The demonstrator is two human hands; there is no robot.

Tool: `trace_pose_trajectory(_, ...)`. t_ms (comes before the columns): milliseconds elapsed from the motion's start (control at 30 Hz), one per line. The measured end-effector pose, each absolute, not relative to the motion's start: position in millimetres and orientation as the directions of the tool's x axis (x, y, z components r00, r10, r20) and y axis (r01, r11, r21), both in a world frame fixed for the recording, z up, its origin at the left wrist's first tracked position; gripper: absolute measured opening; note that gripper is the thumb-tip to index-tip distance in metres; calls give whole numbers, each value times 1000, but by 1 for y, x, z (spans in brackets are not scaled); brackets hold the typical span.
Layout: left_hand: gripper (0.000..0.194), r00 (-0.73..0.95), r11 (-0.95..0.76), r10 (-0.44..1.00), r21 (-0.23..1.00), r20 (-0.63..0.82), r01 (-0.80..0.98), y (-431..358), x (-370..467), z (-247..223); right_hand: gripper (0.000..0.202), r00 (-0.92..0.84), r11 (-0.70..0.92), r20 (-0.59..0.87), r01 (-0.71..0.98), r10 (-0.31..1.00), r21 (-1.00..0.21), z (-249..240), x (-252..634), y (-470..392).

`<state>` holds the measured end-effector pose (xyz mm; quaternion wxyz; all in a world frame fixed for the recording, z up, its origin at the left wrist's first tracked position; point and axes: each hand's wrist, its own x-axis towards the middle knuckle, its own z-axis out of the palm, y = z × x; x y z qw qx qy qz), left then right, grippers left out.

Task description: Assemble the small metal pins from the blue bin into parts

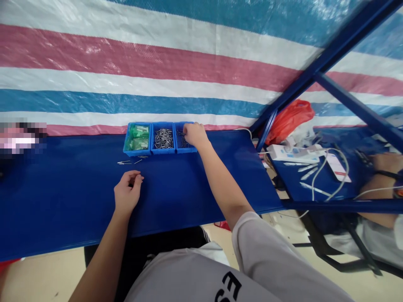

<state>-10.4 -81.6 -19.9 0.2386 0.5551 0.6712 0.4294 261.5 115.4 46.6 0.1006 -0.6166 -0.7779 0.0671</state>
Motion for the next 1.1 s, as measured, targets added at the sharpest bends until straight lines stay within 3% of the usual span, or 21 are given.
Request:
trace_pose_trajectory(700, 22, -263, 21, 954, 843, 144, 538, -81, -11, -20, 40, -212, 213, 24, 973, 977, -91, 37, 250, 124)
trace_pose_trajectory(933, 23, -262, 14, 953, 846, 150, 534, -81, -11, -23, 38, -295, 288, -17, 942, 955, -173, 42, 256, 130)
trace_pose_trajectory(1100, 24, -259, 12, 954, 847, 149, 532, -81, -11, -22, 35, -262, 256, 45, 868, 964, -425, 50, 265, 130)
